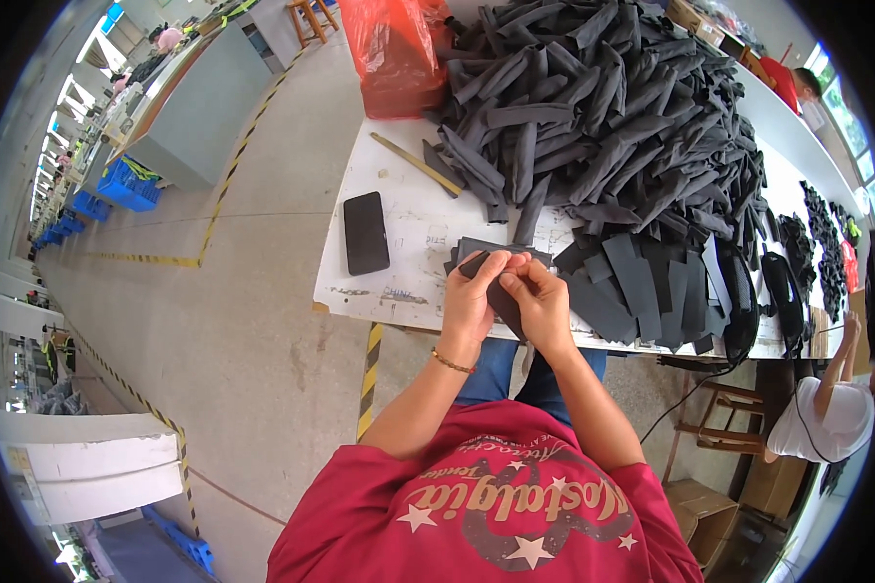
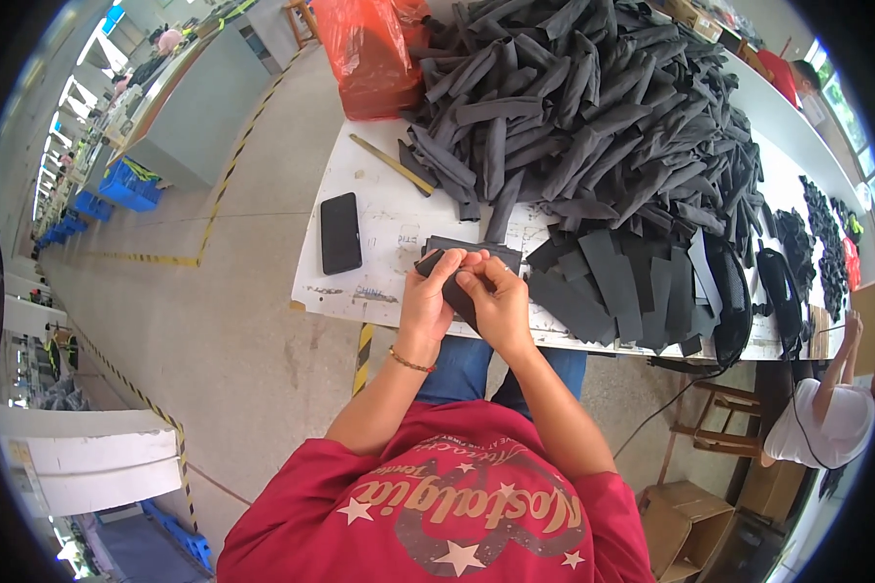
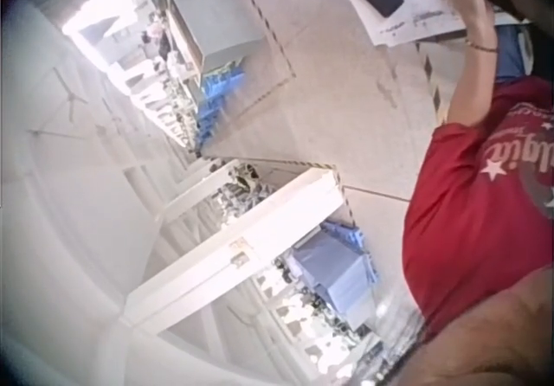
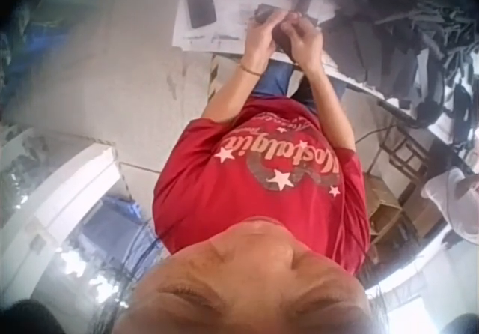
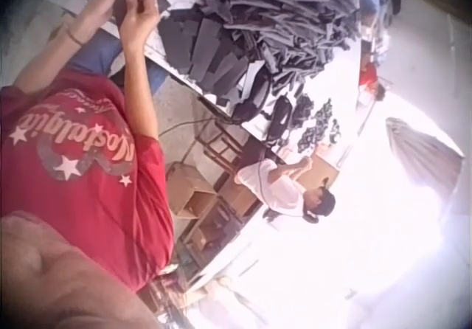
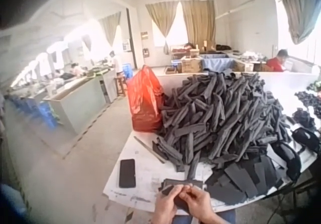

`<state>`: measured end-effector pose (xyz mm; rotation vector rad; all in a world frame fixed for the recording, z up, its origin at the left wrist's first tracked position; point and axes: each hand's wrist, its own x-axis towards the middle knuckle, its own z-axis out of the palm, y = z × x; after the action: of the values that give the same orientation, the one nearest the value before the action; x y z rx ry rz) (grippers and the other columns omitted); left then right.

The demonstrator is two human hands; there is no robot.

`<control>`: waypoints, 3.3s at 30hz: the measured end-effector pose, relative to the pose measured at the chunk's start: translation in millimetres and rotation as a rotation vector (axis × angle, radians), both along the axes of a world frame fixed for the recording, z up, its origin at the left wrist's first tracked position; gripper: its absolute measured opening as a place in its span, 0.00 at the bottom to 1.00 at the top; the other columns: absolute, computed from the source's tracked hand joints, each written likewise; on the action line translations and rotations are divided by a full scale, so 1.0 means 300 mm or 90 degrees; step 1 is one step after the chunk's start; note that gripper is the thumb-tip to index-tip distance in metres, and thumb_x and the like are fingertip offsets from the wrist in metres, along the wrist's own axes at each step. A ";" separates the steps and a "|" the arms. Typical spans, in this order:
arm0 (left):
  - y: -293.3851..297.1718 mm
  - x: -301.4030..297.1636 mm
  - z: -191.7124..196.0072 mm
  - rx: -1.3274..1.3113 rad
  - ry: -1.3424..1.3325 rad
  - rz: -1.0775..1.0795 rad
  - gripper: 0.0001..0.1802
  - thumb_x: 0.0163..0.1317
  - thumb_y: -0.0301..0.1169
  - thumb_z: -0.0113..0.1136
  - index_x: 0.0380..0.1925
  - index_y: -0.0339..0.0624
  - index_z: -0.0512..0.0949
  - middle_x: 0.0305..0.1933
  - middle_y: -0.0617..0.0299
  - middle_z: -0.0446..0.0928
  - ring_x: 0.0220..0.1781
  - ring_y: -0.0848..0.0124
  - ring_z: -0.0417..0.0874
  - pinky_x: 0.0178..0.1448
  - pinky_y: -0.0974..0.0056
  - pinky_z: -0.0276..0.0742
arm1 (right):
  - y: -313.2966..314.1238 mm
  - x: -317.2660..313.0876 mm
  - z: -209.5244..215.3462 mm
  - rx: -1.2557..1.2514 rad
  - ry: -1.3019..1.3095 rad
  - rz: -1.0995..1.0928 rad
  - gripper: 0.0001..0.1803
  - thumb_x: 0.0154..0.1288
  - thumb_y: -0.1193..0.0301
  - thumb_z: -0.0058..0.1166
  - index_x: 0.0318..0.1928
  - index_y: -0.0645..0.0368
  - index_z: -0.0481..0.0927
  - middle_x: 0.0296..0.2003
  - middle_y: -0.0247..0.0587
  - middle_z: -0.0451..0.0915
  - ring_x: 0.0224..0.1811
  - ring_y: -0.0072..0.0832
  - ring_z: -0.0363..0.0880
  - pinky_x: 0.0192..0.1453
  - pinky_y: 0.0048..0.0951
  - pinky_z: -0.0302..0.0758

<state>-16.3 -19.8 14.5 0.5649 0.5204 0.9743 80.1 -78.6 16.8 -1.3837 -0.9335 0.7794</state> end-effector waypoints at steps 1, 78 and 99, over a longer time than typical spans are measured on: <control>0.004 -0.001 -0.002 0.000 0.000 0.000 0.07 0.64 0.28 0.61 0.35 0.34 0.80 0.38 0.52 0.83 0.44 0.62 0.85 0.53 0.61 0.80 | 0.000 0.004 0.001 0.000 0.000 0.000 0.06 0.63 0.76 0.59 0.37 0.67 0.80 0.31 0.35 0.78 0.34 0.21 0.75 0.42 0.24 0.72; 0.159 0.083 -0.034 -0.152 0.040 -0.079 0.13 0.60 0.25 0.66 0.41 0.35 0.73 0.38 0.54 0.80 0.43 0.60 0.85 0.47 0.61 0.85 | -0.226 0.140 0.097 0.049 -0.493 -0.063 0.21 0.52 0.75 0.66 0.50 0.59 0.81 0.41 0.41 0.77 0.45 0.39 0.74 0.52 0.37 0.69; 0.062 0.141 0.022 -0.106 0.012 -0.131 0.14 0.63 0.24 0.61 0.47 0.35 0.70 0.48 0.47 0.80 0.50 0.57 0.84 0.55 0.57 0.82 | -0.141 0.195 0.092 0.093 -0.799 -0.192 0.20 0.49 0.73 0.66 0.46 0.55 0.82 0.39 0.32 0.74 0.40 0.33 0.73 0.44 0.37 0.66</control>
<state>25.9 -1.4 21.1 0.4674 0.5432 0.7243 138.6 -120.7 44.3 -1.7976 -1.6019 -0.5067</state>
